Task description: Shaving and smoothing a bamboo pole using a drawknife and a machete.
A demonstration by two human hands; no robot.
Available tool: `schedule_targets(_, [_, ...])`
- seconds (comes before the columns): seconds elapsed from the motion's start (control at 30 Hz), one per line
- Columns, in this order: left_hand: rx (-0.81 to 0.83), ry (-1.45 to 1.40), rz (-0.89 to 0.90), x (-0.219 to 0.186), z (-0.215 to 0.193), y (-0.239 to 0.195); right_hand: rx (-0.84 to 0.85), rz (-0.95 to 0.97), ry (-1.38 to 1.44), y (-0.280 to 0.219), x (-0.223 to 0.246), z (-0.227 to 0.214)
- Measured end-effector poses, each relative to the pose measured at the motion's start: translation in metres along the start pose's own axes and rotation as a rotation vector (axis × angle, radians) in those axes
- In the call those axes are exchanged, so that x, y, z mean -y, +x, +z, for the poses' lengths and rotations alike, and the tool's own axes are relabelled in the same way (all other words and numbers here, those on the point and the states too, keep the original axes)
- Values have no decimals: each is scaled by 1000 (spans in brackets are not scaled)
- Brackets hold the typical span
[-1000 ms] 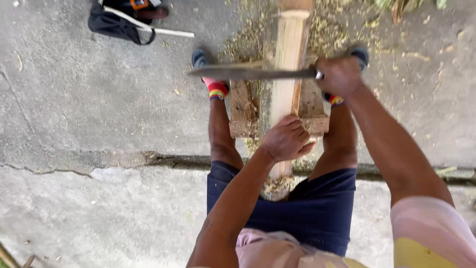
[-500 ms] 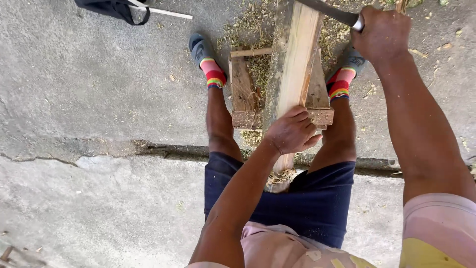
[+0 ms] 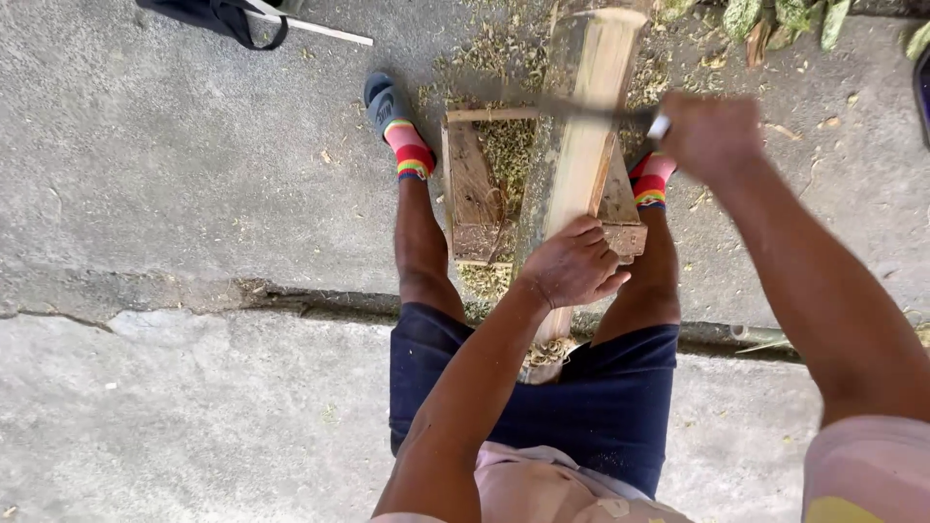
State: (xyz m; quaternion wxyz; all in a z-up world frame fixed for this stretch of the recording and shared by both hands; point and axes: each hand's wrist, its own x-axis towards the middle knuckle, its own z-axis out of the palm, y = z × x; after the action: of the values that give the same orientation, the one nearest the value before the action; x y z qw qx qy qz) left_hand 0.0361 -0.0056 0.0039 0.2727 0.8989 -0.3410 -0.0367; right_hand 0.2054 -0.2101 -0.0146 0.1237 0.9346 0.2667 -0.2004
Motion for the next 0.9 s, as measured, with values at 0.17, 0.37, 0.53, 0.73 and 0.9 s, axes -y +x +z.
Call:
schedule_targets(0.17, [19,43,7,3,5,1,119,-46,-35,3,-14,-8])
schedule_targets(0.37, [-35,-12,4,-5,12,-5,68,153,-170,7,-19,-48])
schedule_targets(0.53, [68,6,-12,0,5,-2,414,67,-52,5,-8,-43])
schedule_targets(0.73, [-29,60,5,-1,12,-3,290,381,-63,15,-3,-66])
schedule_targets(0.9, [-7,21,11,5,15,-2,85,69,-236,17,-62,40])
